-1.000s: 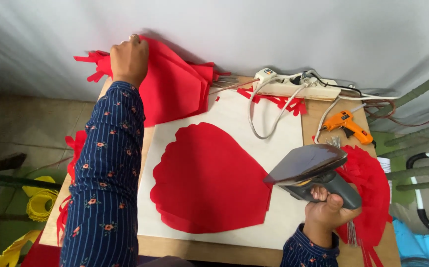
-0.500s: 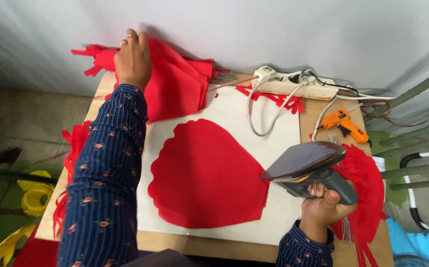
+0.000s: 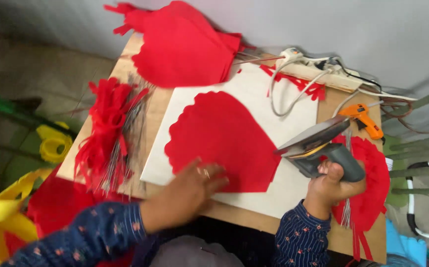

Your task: The person is ironing several red fabric cutouts on a workspace table.

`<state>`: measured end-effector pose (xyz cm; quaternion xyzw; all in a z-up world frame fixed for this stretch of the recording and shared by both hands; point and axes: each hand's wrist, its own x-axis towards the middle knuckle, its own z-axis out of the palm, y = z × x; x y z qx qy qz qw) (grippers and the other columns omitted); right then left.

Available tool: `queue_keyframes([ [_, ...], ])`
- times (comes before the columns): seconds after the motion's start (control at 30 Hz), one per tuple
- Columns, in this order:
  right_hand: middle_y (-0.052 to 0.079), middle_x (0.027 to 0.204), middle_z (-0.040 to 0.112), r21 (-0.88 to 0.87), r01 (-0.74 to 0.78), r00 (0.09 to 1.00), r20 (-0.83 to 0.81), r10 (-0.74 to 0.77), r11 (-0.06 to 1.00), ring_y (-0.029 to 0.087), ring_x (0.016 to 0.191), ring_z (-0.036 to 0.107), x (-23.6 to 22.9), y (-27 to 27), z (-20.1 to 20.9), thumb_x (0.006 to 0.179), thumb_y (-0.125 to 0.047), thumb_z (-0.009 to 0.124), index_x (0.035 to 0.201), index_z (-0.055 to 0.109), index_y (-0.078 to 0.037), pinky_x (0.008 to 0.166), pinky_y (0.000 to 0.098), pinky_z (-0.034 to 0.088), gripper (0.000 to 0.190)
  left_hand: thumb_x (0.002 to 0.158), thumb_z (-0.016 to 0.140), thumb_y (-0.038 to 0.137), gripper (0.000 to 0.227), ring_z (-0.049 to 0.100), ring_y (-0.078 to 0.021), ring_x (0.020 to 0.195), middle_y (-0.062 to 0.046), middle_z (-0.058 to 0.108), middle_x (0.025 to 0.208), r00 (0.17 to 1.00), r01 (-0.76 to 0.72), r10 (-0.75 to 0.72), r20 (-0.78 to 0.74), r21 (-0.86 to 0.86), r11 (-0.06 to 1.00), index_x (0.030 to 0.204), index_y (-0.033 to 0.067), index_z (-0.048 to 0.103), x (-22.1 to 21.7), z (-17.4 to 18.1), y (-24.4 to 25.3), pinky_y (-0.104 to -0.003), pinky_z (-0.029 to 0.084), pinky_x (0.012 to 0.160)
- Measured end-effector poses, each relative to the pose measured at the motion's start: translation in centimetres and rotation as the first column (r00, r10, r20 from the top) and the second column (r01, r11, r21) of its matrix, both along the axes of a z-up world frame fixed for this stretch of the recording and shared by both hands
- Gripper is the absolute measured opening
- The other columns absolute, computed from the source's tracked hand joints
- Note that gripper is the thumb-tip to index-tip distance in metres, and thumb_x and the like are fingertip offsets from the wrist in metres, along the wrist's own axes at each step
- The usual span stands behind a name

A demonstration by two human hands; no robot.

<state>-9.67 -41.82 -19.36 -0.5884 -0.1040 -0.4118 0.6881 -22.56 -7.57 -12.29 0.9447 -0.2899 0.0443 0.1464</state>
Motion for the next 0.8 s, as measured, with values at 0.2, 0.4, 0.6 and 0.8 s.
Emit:
queue_keyframes([
  [0.2,0.015,0.055,0.049,-0.524,0.045,0.999,0.001,-0.052,0.851,0.030,0.050,0.054,0.2,2.9,6.9,0.082,-0.039,0.097,0.082,0.059,0.001,0.052,0.0351,0.044,0.055,0.083,0.081,0.026,0.073,0.034,-0.0400,0.148,-0.021,0.044,0.153,0.975,-0.166,0.120,-0.187,-0.257,0.952,0.147,0.0076,0.050,-6.4,-2.3,-1.9,-0.061,0.014,0.121],
  [0.4,0.020,0.060,0.063,-0.930,-0.234,0.962,-0.265,-0.074,0.282,0.043,0.060,0.065,-2.0,14.3,17.1,0.079,-0.045,0.089,0.086,0.069,-0.002,0.054,0.0451,0.050,0.049,0.092,0.073,0.033,0.082,0.020,-0.0426,0.153,-0.026,0.029,0.162,0.909,-0.389,0.351,-0.224,-0.160,0.907,0.157,0.0018,0.033,-5.5,-3.1,-1.9,-0.061,0.006,0.123],
  [0.6,0.018,0.067,0.071,-0.857,-0.508,0.842,-0.473,-0.258,-0.086,0.036,0.065,0.072,-0.3,19.7,17.9,0.090,-0.045,0.074,0.093,0.074,-0.002,0.057,0.0433,0.053,0.043,0.103,0.055,0.042,0.081,0.009,-0.0431,0.156,-0.031,0.016,0.166,0.809,-0.547,0.526,-0.263,-0.007,0.837,0.159,-0.0052,0.020,-1.1,-4.1,-1.5,-0.059,-0.004,0.122],
  [0.8,0.017,0.073,0.073,-0.826,-0.539,0.831,-0.490,-0.262,-0.164,0.037,0.074,0.074,1.8,21.5,16.4,0.090,-0.048,0.071,0.096,0.075,-0.004,0.064,0.0440,0.054,0.044,0.102,0.040,0.058,0.090,-0.004,-0.0442,0.157,-0.031,0.005,0.168,0.773,-0.566,0.580,-0.256,0.135,0.814,0.160,-0.0053,0.012,0.5,-4.9,-1.8,-0.064,-0.012,0.120],
])
